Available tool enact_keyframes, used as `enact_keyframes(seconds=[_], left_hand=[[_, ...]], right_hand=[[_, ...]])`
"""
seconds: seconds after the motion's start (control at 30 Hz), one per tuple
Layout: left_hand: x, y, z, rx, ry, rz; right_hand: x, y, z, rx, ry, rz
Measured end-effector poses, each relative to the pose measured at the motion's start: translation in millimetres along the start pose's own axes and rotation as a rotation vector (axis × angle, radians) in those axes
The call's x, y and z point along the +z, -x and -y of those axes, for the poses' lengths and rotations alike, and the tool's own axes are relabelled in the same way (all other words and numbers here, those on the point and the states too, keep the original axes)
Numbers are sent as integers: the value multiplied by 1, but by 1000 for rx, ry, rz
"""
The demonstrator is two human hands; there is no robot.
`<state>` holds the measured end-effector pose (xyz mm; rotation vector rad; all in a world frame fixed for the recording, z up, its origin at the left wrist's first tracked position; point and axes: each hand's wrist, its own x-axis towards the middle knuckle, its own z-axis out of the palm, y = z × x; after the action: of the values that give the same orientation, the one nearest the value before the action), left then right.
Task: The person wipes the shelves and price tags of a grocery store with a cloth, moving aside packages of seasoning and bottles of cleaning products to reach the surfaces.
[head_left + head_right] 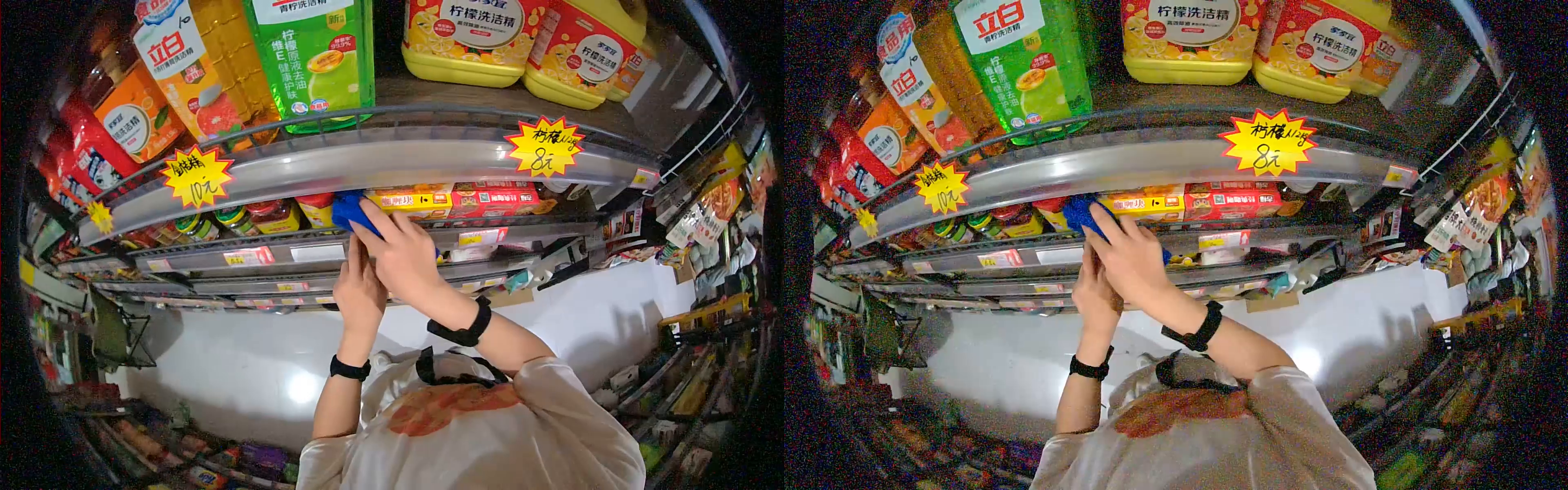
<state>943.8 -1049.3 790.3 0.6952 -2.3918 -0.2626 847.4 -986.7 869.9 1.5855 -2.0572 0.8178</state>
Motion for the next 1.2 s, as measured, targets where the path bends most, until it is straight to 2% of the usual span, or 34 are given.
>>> enact_keyframes(seconds=[0.03,0.17,0.33,0.4,0.47,0.53,0.6,0.67,0.7,0.73,0.8,0.87,1.13,1.2], left_hand=[[-2,-4,-4,19,38,-119],[-11,-9,-14,-77,-8,15],[-5,-7,-17,-49,20,-32],[-4,-8,-19,-50,-20,-85],[-5,-8,-21,-68,-18,-50],[2,-5,-19,-81,-90,-84],[2,-4,-21,-126,-110,-10],[2,-7,-26,-64,-103,-122],[0,-8,-32,-100,-123,-88],[1,-10,-34,-105,-130,-93],[2,-9,-38,-102,-120,-109],[1,-11,-43,-113,-97,-119],[-7,-15,-52,-61,-108,-200],[-22,-15,-61,-253,297,-125]], right_hand=[[-5,3,-6,5,39,-30],[-30,36,-38,105,176,-87],[-27,56,-53,142,223,-123],[-9,52,-47,-25,137,-66],[5,47,-45,-169,155,-61],[5,45,-50,-245,193,-49],[-5,49,-59,-290,230,-4],[-17,64,-76,-268,229,47],[-23,74,-85,-250,230,100],[-29,83,-94,-256,223,97],[-40,100,-109,-121,292,14],[-47,105,-120,-123,269,-19],[-23,97,-107,-122,101,-25],[-16,89,-93,-118,69,-56]])
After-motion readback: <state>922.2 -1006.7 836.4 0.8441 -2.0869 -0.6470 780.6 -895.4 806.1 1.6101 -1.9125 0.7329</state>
